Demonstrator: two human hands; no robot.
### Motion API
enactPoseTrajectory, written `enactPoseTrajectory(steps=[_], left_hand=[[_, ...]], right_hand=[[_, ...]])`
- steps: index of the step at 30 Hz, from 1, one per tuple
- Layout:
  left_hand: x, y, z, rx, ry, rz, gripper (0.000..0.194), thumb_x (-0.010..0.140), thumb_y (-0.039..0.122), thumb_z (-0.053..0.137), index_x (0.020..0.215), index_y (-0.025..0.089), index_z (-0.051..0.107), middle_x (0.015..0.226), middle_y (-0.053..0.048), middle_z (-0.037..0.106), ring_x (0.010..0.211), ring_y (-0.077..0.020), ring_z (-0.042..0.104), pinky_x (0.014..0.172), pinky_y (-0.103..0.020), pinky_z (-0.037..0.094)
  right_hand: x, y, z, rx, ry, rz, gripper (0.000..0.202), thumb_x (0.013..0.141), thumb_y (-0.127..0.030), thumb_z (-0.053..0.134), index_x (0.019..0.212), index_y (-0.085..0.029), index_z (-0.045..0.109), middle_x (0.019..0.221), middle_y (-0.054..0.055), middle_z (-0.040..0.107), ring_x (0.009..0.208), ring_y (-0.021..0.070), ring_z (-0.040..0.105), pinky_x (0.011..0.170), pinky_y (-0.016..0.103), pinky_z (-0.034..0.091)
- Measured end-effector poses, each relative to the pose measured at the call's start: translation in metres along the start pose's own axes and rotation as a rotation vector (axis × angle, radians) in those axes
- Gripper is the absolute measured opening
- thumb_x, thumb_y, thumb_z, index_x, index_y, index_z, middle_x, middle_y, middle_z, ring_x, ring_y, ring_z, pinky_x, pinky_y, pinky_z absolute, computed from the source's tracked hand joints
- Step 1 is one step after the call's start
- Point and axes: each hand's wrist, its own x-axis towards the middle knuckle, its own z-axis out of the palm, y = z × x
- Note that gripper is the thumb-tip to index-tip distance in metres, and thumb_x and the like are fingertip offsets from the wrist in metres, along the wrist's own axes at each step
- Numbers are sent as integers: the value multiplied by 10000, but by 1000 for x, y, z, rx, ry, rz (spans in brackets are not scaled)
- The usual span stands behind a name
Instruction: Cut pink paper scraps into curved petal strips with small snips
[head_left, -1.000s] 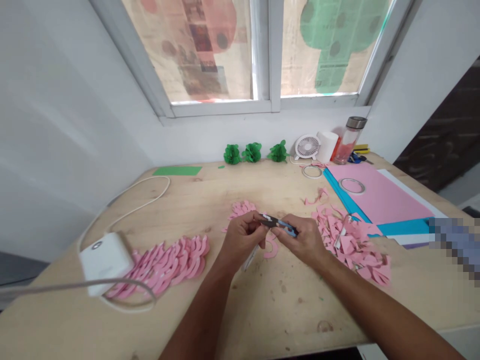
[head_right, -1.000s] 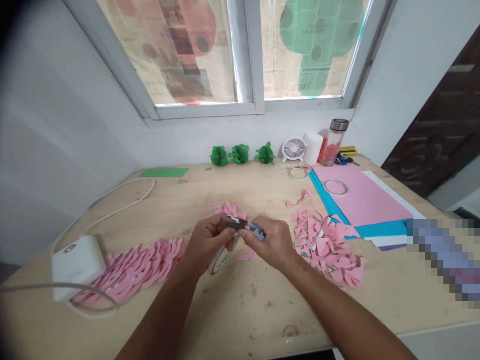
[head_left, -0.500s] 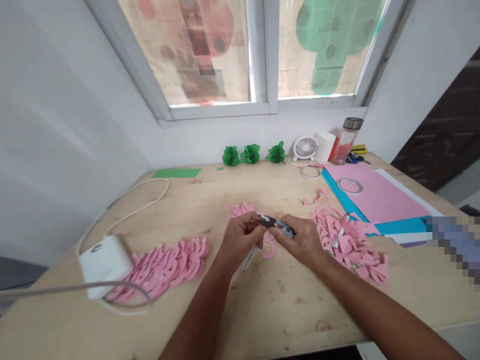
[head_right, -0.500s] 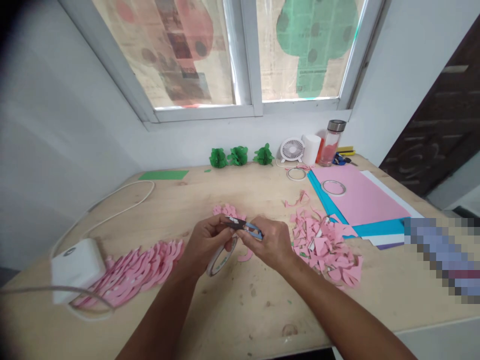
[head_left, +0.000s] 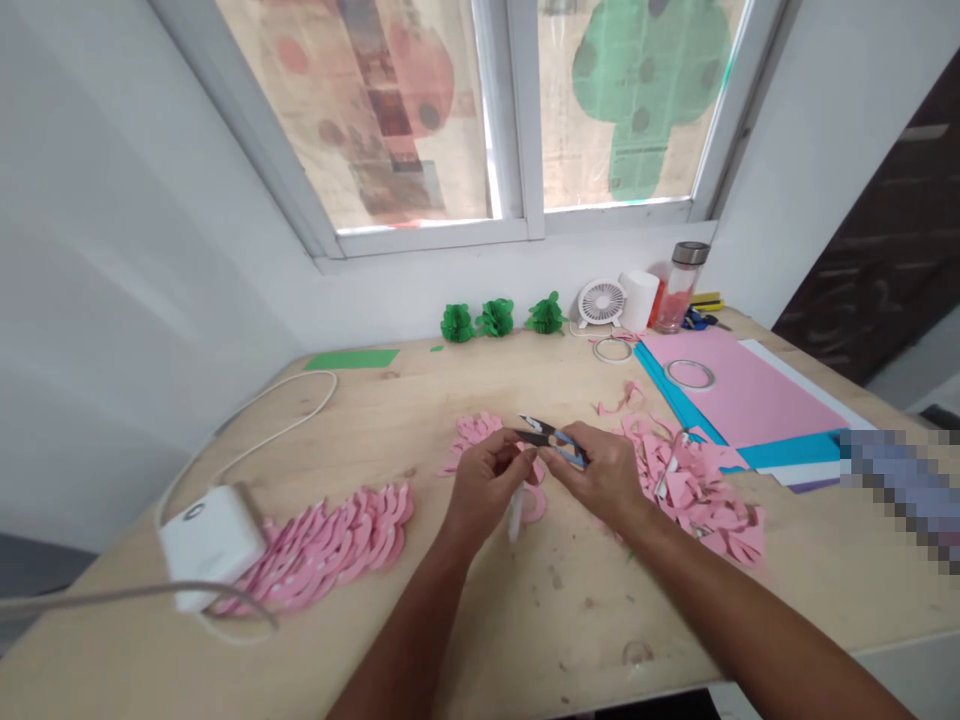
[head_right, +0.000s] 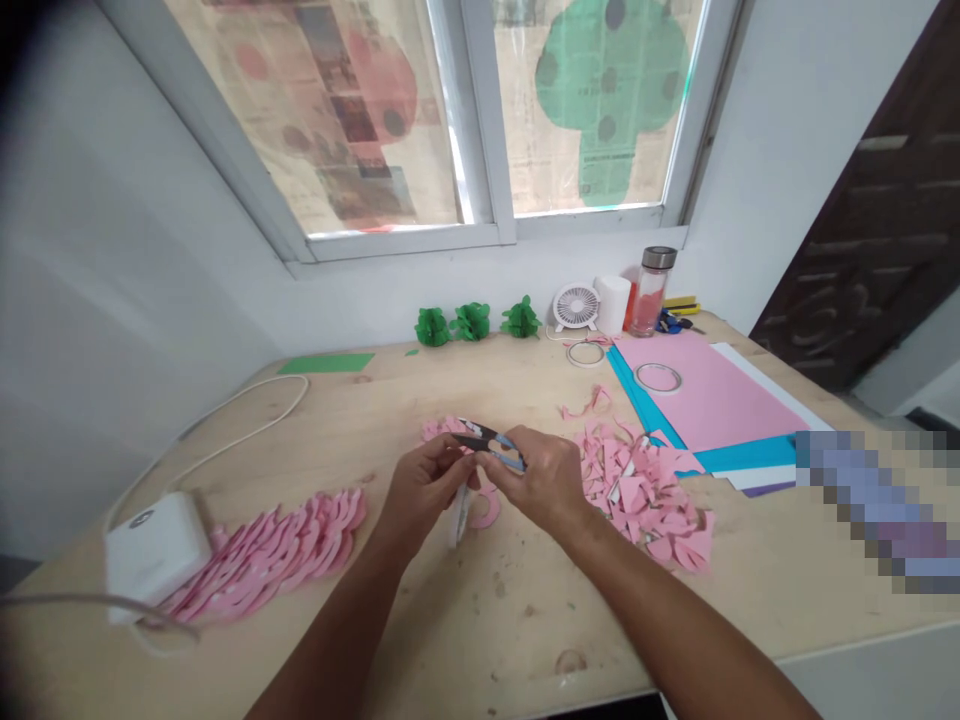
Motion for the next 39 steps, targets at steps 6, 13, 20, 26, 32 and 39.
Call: enactPoseTrajectory(steps=[6,13,20,26,32,39], left_hand=[[3,-5,15,-42,15,27,361,727,256,562,1070,142,549,672,-38,665,494,-98,520,506,-221,430],[6,0,30,236,-23,163,404,739,122,460,1131,189,529,832,-52,681,705,-141,597,620,-240,428],[13,-5,48,172,67,146,445,697,102,459,1130,186,521,715,-10,665,573,-124,578,558,-230,401],[21,-15,58,32,89,127,470,691,145,543,1158,154,490,751,-44,683,695,-156,627,675,-267,438],[24,-24,64,-36,130,139,477,723,179,561,1189,164,463,816,-63,689,826,-185,638,748,-300,455],[15,-24,63,20,227,184,449,782,171,494,1227,165,430,975,-92,666,950,-177,609,824,-314,447]], right_hand=[[8,9,-11,4,74,137,349,775,-490,501,647,-175,582,493,-19,508,448,87,417,469,207,272],[13,17,-15,202,78,295,368,778,-501,491,626,-174,562,477,-43,443,468,87,397,474,200,285],[13,19,-9,360,41,404,387,787,-496,474,607,-166,562,506,-43,459,490,88,395,474,203,280],[13,21,-8,522,114,460,406,790,-487,468,536,-170,485,484,-50,402,489,91,381,474,204,286],[14,25,-6,563,134,481,410,795,-488,456,544,-167,498,493,-38,450,483,93,396,486,210,307],[11,23,-5,510,125,458,421,809,-495,443,553,-169,520,498,-29,499,491,100,430,503,211,323]])
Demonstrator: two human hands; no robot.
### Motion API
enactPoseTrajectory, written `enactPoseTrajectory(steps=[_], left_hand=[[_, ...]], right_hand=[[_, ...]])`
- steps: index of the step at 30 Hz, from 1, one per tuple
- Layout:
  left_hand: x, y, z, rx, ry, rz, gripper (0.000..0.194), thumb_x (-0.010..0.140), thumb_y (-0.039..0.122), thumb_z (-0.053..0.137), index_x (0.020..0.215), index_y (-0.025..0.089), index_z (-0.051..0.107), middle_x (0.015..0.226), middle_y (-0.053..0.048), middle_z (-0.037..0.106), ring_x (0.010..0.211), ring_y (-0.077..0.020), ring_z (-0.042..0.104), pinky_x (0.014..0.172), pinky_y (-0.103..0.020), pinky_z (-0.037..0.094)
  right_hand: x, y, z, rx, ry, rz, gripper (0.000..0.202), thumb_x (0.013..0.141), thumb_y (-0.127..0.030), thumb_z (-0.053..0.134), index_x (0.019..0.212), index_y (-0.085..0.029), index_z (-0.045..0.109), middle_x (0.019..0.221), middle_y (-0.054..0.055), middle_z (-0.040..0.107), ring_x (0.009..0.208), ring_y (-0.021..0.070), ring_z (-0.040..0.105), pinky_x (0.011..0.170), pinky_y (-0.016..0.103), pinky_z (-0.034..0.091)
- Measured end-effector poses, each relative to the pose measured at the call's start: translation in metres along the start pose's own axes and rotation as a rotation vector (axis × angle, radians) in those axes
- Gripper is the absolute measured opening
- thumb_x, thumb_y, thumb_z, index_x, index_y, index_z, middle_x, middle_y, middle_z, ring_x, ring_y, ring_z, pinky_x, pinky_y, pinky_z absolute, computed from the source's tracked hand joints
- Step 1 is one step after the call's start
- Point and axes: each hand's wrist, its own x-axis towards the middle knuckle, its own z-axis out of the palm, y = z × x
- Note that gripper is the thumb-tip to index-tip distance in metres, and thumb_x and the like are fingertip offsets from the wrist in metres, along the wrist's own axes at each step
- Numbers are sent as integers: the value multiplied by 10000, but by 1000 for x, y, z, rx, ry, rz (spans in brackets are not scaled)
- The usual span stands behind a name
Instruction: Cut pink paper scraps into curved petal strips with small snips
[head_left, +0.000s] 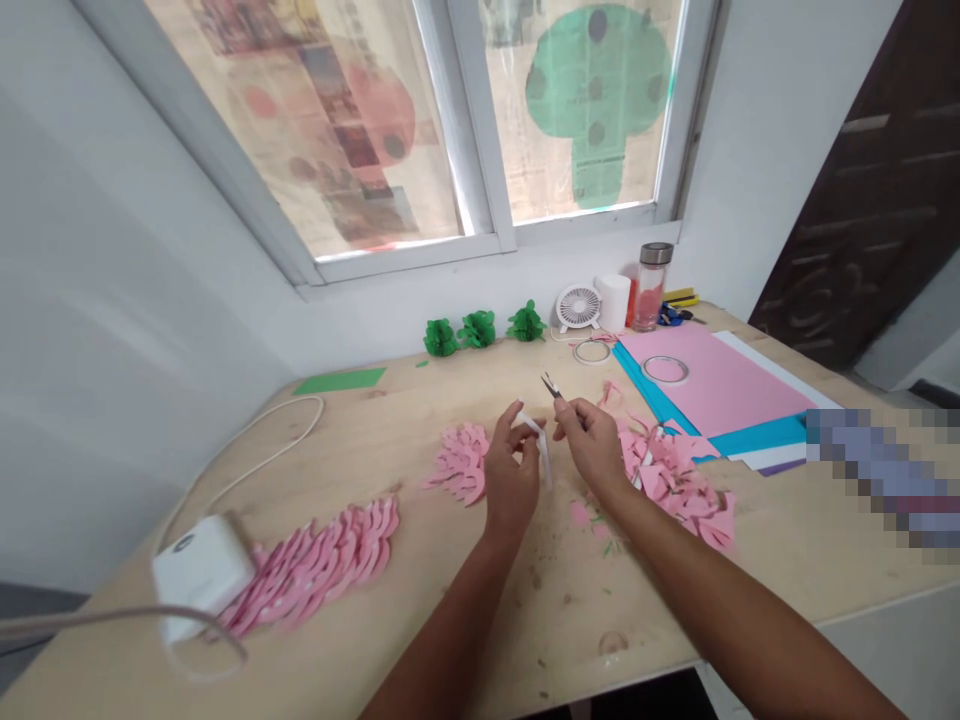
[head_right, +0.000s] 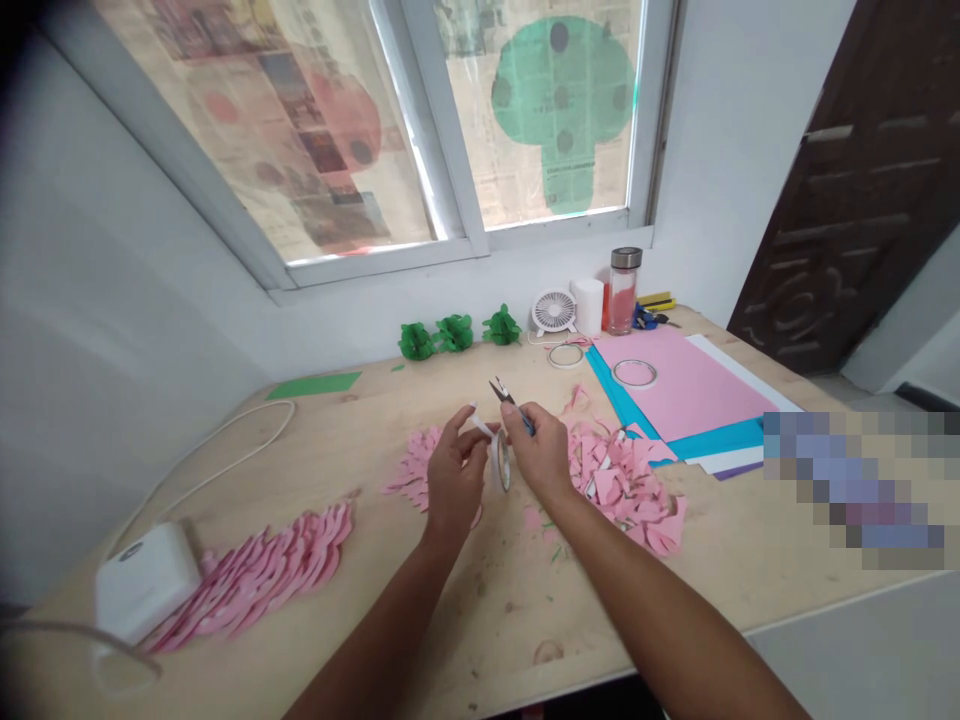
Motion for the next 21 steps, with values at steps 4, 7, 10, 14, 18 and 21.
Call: enactPoseTrajectory(steps=[4,7,10,14,18,21], left_hand=[[-2,2,-2,16,-8,20,489,789,149,481,1267,180,385,1016,-85,655,987,-169,592,864,-326,434],[-3,1,-2,2,4,6,511,786,131,481,1280,195,369,1021,-78,654,979,-164,593,867,-326,434],[-4,1,-2,-29,9,-7,537,787,136,488,1299,203,344,1045,-79,642,982,-161,589,877,-328,432],[-7,1,-1,-46,12,-18,549,786,152,495,1309,200,334,1070,-90,627,961,-160,595,883,-335,436],[-10,2,2,-93,3,-18,579,784,138,484,1327,220,300,1132,-99,593,975,-165,590,885,-345,444],[-12,3,4,-108,-5,-22,613,770,110,479,1337,231,278,1133,-98,590,985,-167,588,882,-343,447]], right_hand=[[-4,2,4,-34,-10,6,412,809,-510,443,611,-170,568,562,-13,576,526,108,486,534,211,349],[-6,4,7,-79,-1,2,410,812,-516,437,649,-173,591,580,-8,592,542,113,502,538,211,350],[-9,6,10,-114,6,-14,398,824,-507,425,685,-176,597,579,-14,580,541,112,491,526,207,336],[-11,8,13,-160,33,-33,376,817,-501,440,680,-176,570,553,-33,525,522,104,454,511,205,313],[-11,11,14,-167,51,-25,368,801,-502,457,666,-173,551,546,-41,488,515,100,425,500,205,302],[-9,13,14,-122,60,-22,367,808,-493,445,674,-169,553,563,-36,499,527,101,427,507,206,312]])
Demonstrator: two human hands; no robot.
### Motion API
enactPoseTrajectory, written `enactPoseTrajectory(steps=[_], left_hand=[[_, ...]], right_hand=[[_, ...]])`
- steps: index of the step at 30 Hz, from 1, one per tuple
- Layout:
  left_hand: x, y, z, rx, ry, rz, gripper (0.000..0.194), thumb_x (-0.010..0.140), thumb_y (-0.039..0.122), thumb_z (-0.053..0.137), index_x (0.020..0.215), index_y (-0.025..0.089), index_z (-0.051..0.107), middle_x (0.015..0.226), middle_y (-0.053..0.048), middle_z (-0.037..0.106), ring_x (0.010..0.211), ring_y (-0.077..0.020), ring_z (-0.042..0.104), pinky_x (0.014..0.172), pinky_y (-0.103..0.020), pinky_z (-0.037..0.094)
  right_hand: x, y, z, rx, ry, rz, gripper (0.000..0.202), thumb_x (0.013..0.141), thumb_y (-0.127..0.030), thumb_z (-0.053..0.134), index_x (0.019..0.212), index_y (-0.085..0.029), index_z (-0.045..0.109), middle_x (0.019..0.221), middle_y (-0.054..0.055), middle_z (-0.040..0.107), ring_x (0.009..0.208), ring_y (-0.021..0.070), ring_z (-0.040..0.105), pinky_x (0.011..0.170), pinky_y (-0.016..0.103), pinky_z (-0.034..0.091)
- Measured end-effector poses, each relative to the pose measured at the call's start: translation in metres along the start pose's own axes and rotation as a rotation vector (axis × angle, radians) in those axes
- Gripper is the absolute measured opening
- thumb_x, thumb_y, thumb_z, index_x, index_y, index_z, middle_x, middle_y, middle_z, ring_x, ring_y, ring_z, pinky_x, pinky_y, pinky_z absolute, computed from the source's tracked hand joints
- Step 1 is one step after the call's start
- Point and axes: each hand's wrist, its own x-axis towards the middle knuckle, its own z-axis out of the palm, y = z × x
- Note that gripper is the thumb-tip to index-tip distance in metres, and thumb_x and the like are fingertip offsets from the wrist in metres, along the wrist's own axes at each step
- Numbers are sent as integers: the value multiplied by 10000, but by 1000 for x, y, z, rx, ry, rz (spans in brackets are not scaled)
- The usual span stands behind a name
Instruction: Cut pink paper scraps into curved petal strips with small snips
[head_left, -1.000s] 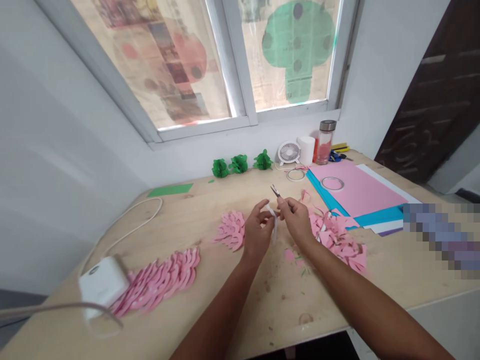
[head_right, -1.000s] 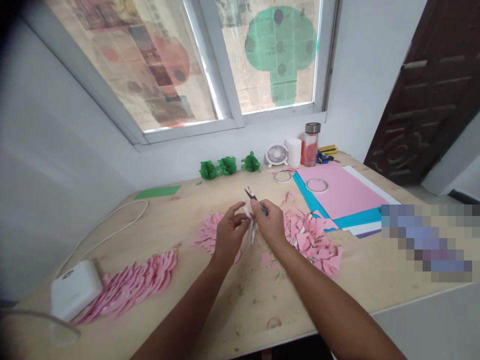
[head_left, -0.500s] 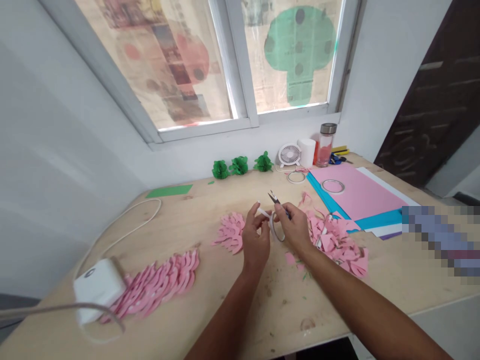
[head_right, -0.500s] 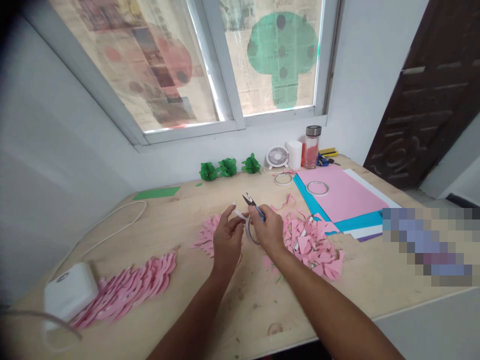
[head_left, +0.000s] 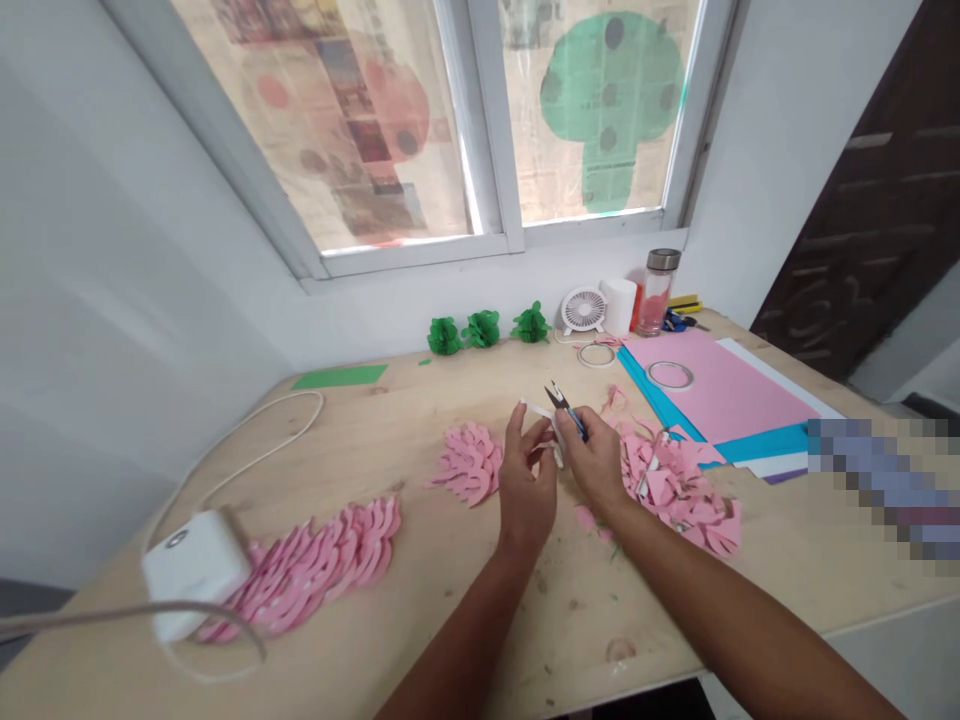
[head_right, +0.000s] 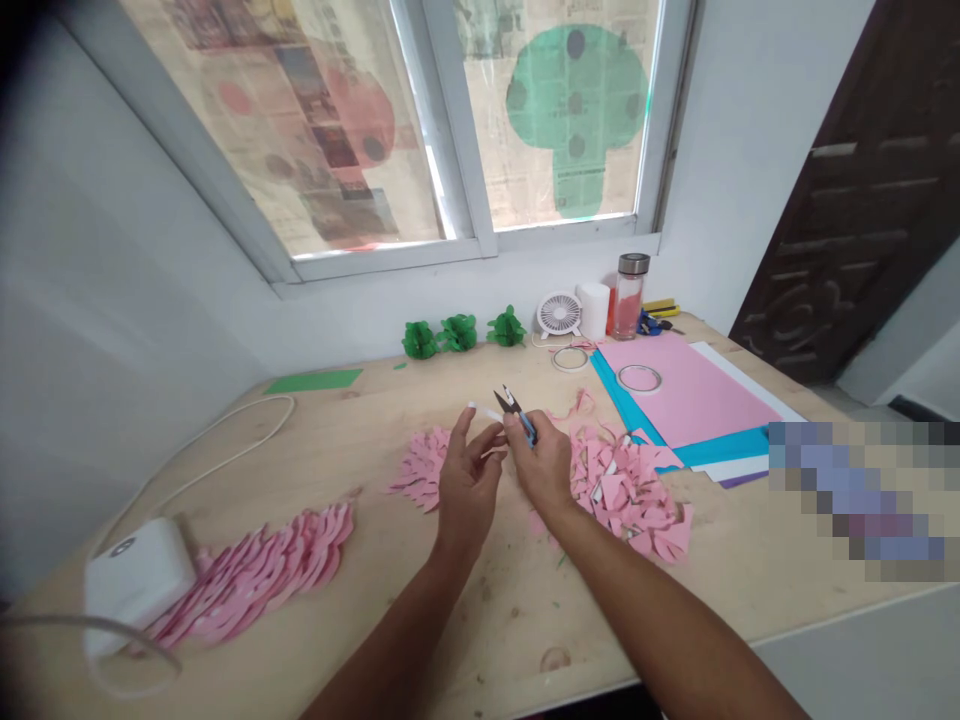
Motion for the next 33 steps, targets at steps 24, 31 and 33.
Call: enactPoseTrajectory(steps=[24,31,33], left_hand=[[14,3,-11,-170,266,-125,326,681,194,564,1003,153,531,830,-47,631,702,-124,597,608,-230,463],[20,5,-14,-338,366,-276,263,634,301,647,821,128,583,681,-8,612,554,-81,544,519,-199,406],[20,4,-15,-392,378,-322,263,619,333,667,754,124,585,637,6,596,525,-72,529,502,-195,394]], right_hand=[[9,7,2,169,89,93,395,791,-528,450,633,-171,510,506,-61,339,480,92,347,445,211,264],[8,2,-1,187,51,78,381,799,-511,456,638,-170,505,483,-68,323,450,82,318,424,207,239],[7,0,-1,199,39,76,378,802,-510,457,639,-171,499,479,-69,321,442,80,314,421,207,236]])
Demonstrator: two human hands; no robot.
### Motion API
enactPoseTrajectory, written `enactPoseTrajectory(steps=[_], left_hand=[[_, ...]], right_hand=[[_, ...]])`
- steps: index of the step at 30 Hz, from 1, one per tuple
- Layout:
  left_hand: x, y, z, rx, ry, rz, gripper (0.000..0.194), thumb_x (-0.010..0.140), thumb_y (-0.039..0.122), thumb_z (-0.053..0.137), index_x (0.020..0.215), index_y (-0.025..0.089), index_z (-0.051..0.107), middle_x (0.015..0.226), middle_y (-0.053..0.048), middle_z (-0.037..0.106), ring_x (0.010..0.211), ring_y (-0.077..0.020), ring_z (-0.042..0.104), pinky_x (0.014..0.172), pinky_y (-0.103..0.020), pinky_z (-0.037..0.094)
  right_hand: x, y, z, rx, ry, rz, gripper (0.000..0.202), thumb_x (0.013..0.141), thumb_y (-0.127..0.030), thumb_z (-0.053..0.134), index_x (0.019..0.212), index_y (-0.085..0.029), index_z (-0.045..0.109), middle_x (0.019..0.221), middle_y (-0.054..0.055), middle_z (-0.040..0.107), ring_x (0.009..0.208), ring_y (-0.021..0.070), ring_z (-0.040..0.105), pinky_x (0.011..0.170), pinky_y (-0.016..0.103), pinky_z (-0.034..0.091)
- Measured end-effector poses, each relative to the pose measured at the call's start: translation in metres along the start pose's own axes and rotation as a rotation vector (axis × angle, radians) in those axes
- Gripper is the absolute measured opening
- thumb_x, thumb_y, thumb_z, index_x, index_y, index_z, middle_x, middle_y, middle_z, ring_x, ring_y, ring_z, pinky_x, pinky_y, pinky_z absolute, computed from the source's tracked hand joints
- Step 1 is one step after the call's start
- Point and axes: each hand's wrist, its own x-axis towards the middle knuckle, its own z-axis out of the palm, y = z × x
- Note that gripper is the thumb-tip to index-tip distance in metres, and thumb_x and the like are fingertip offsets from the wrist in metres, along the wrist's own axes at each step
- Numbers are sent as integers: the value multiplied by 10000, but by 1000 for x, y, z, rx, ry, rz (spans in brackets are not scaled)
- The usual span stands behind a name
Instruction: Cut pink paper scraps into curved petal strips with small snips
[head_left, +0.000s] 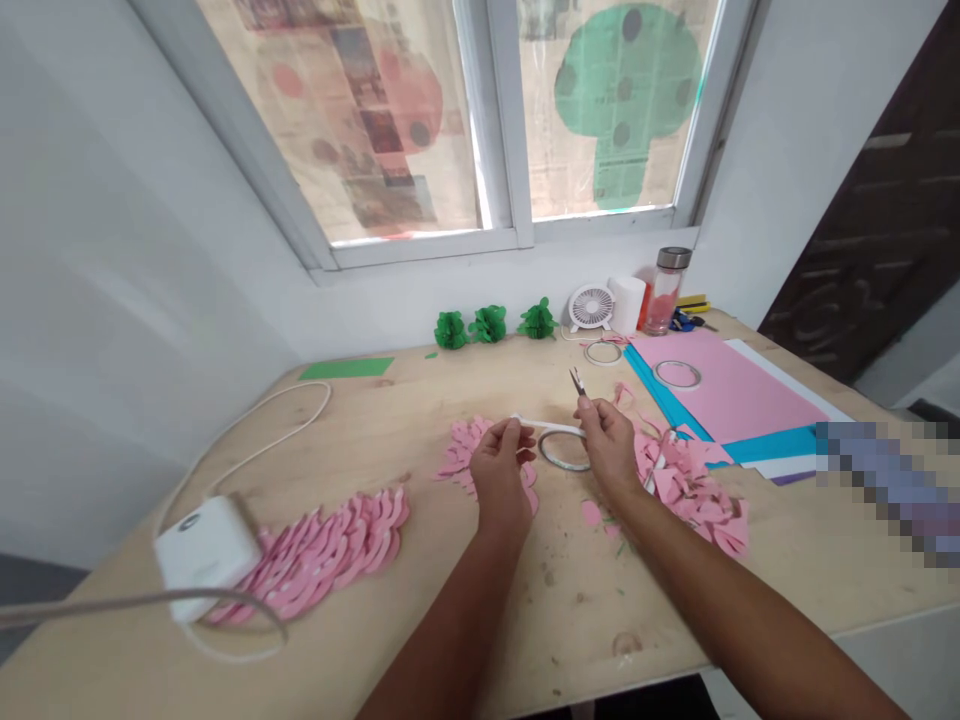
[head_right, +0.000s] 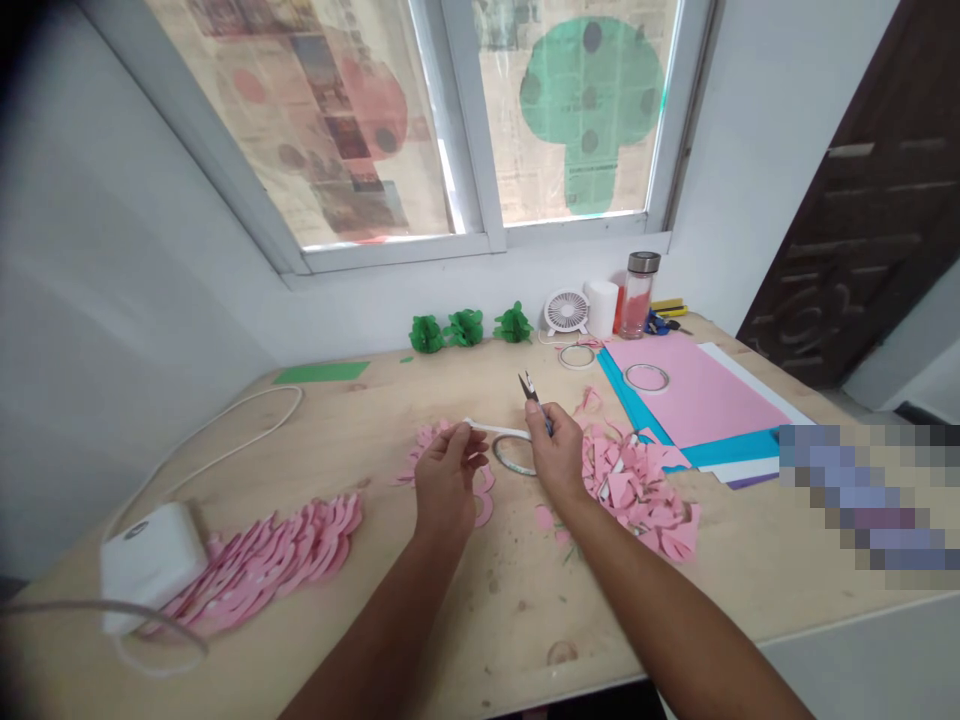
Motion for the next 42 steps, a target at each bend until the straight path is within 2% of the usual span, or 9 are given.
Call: enactPoseTrajectory(steps=[5,11,19,25,35,42], left_hand=[[1,0,-1,-84,26,-42,292,591,367,705,675,118,577,583,17,581,491,-63,513,487,-191,377],[-3,-1,1,-138,31,-50,224,574,284,715,684,123,604,586,9,600,510,-74,540,500,-192,382],[-9,-8,4,-154,-22,-61,196,594,268,709,704,120,639,651,-19,629,544,-79,546,500,-190,375],[-12,-13,4,-111,-22,-46,203,590,276,710,707,119,656,647,-18,623,537,-74,529,491,-190,362],[-14,-16,7,-18,-2,-14,215,579,295,709,696,119,674,583,-8,596,529,-86,523,485,-199,367],[-15,-17,6,-21,-18,-53,196,593,283,700,690,113,682,591,-14,605,534,-82,522,490,-196,367]], right_hand=[[-1,-2,1,45,-8,5,378,794,-512,472,633,-171,497,484,-72,315,432,73,305,416,206,243],[1,-2,0,139,42,29,383,778,-520,495,642,-163,525,493,-68,342,424,69,326,396,198,263],[4,-8,-3,309,88,89,376,760,-526,521,650,-167,540,476,-70,360,388,57,307,354,183,234],[6,-11,-6,366,104,114,386,743,-540,527,652,-165,537,486,-64,398,374,51,317,338,178,225],[8,-14,-7,464,130,118,379,727,-534,551,664,-161,540,462,-79,372,344,38,304,309,167,181],[7,-16,-7,492,139,108,371,730,-523,558,669,-157,548,458,-77,376,338,36,302,306,165,179]])
